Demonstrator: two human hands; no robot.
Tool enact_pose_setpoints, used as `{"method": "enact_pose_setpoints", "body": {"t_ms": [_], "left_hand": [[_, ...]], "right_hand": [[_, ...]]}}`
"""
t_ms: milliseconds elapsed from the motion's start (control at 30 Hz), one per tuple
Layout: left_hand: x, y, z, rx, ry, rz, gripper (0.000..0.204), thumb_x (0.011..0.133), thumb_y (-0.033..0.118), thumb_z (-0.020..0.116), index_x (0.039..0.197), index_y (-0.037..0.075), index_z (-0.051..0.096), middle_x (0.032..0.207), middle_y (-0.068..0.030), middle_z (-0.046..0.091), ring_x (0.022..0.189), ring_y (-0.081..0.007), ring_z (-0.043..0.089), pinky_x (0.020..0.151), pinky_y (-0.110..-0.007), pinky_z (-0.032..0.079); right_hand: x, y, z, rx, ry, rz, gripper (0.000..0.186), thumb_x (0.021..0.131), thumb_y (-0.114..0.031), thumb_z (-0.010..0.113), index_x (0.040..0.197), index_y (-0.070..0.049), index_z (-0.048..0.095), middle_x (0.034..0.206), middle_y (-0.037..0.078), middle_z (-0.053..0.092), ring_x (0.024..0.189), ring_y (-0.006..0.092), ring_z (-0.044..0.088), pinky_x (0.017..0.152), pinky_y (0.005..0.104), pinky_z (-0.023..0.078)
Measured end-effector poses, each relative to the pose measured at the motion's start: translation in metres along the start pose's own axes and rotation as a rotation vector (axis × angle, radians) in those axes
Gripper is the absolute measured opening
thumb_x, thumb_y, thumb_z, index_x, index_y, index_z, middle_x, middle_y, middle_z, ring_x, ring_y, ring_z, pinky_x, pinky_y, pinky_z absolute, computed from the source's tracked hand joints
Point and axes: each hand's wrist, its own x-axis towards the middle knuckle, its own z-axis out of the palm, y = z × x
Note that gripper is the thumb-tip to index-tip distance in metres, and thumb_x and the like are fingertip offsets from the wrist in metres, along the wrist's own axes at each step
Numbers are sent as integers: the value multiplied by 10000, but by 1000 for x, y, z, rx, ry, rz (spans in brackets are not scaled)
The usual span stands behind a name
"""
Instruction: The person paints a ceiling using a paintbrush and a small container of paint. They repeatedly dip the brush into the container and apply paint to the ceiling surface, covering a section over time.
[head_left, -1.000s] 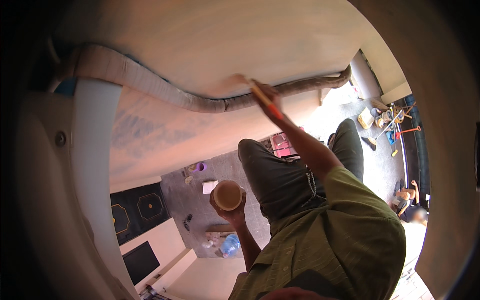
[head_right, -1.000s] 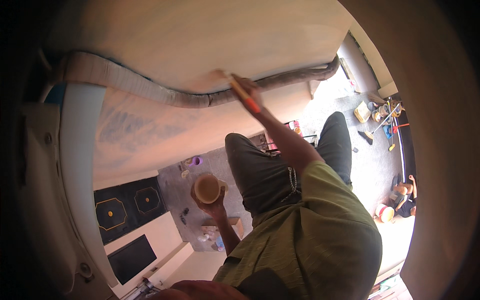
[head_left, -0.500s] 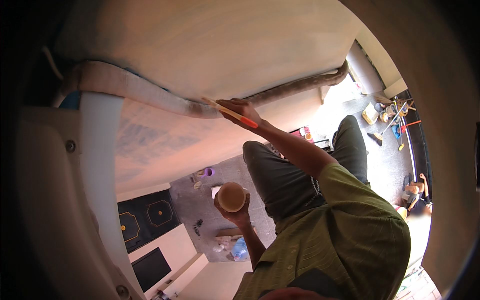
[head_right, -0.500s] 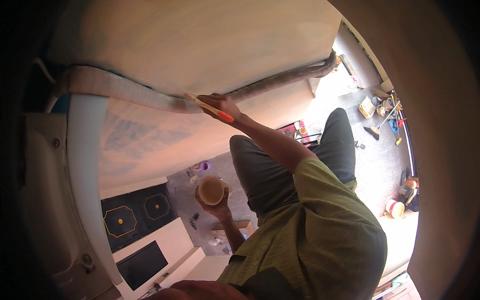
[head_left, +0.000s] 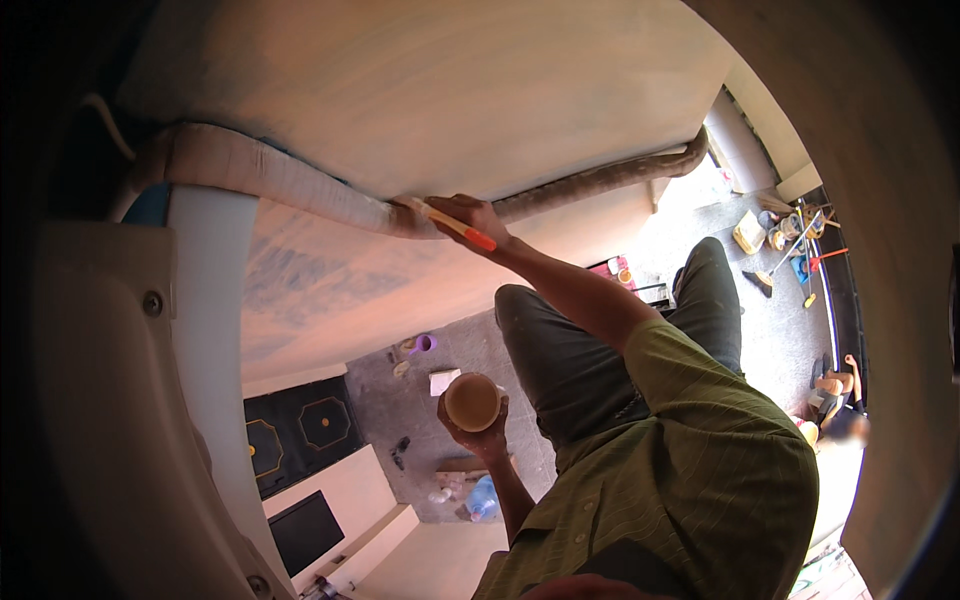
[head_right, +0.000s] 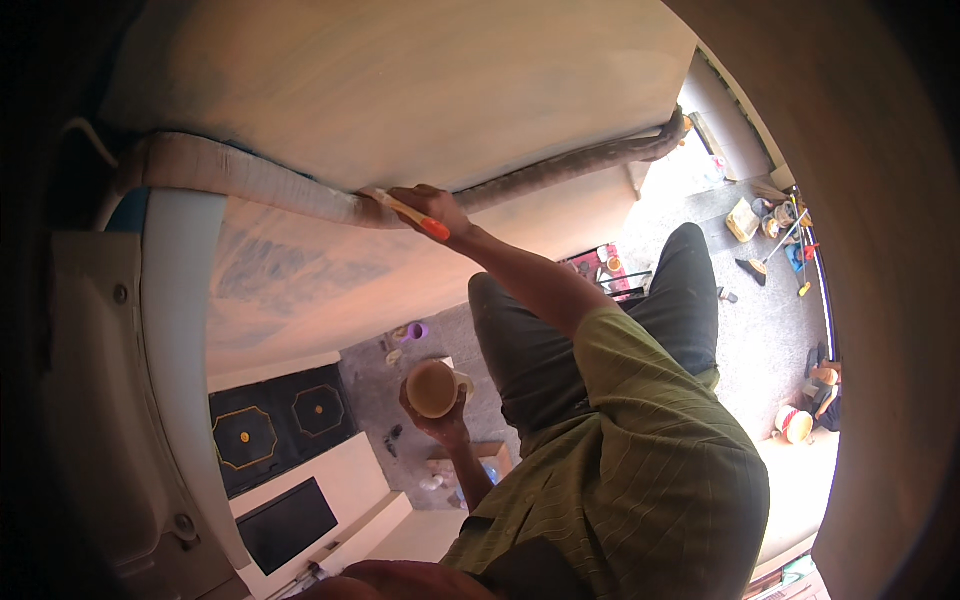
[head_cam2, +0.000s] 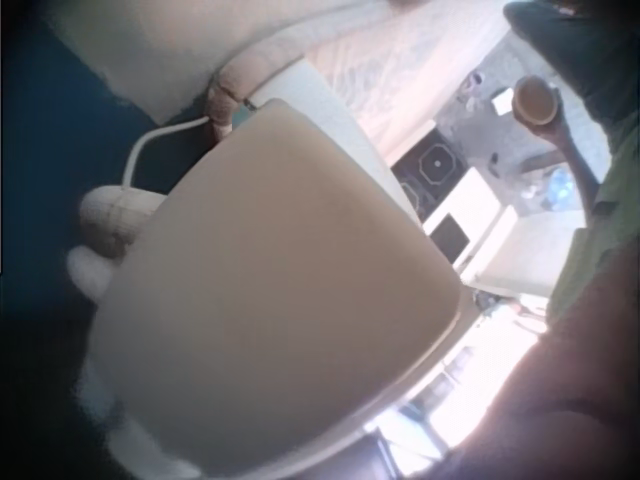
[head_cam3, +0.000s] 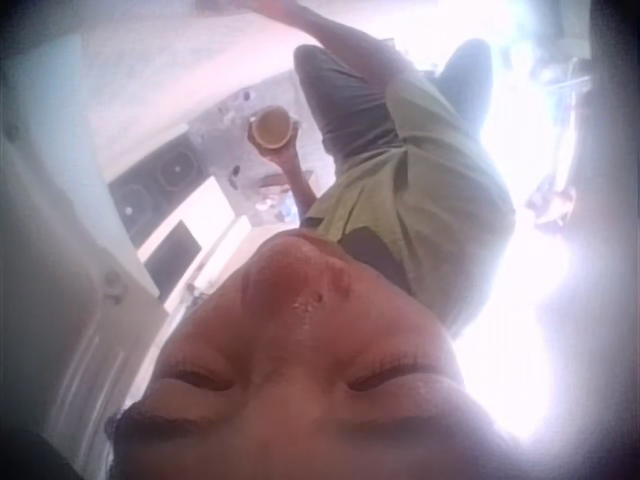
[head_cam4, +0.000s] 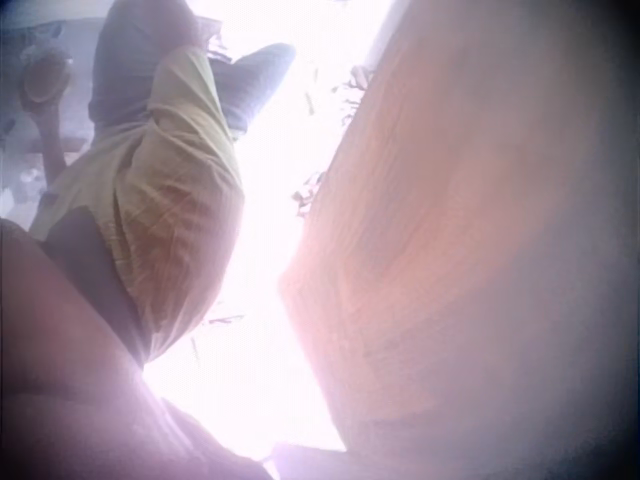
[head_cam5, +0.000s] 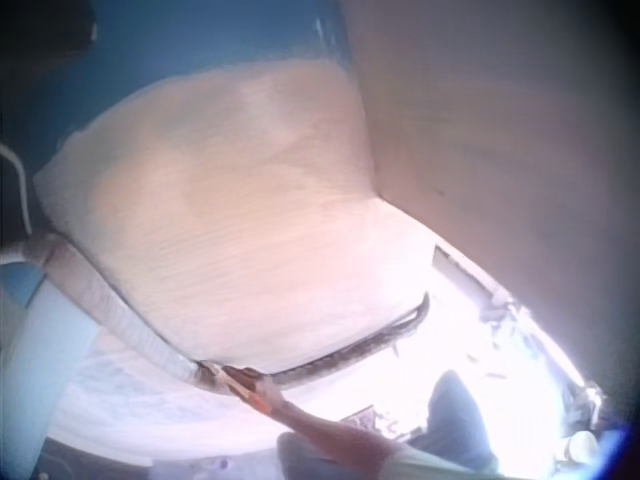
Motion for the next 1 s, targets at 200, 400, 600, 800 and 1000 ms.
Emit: {"method": "enact_pose_setpoints", "body": {"t_ms": [200, 400, 600, 800, 1000], "left_hand": [[2, -2, -18, 92, 10, 26, 900, 554, 198, 949, 1303, 39, 477, 1205, -124, 554, 1103, -287, 562, 961, -432, 468], [3, -16, -21, 116, 67, 58, 900, 553, 252, 953, 1296, 45, 488, 1217, -127, 555, 1111, -310, 562, 967, -453, 467], [12, -15, -11, 142, 62, 78, 916, 539, 298, 956, 1287, 39, 497, 1217, -140, 562, 1106, -330, 567, 973, -474, 463], [5, -13, -15, 138, 67, 67, 910, 547, 309, 954, 1286, 33, 501, 1210, -145, 567, 1108, -336, 569, 966, -479, 466], [9, -2, -9, 191, 8, 35, 903, 560, 299, 946, 1296, 30, 497, 1209, -139, 564, 1122, -329, 564, 973, -477, 461]], "right_hand": [[-29, 23, -63, -99, 93, 58, 353, 850, -120, 704, 1182, -18, 640, 1179, 141, 674, 939, 312, 680, 793, 384, 567], [-55, 5, -120, -125, 141, 53, 345, 834, -42, 711, 1167, 22, 644, 1100, 174, 696, 877, 306, 688, 755, 374, 560], [-37, -7, -36, 56, 132, 55, 367, 845, -107, 721, 1191, -16, 636, 1109, 165, 692, 858, 321, 686, 738, 385, 561], [-41, 24, -21, -95, 141, 67, 349, 852, -136, 717, 1170, -14, 641, 1139, 166, 683, 907, 321, 677, 773, 394, 555], [-117, 100, -163, -186, 409, 325, 352, 872, -86, 687, 1212, -2, 650, 1007, 164, 712, 841, 255, 678, 768, 360, 532]]}}
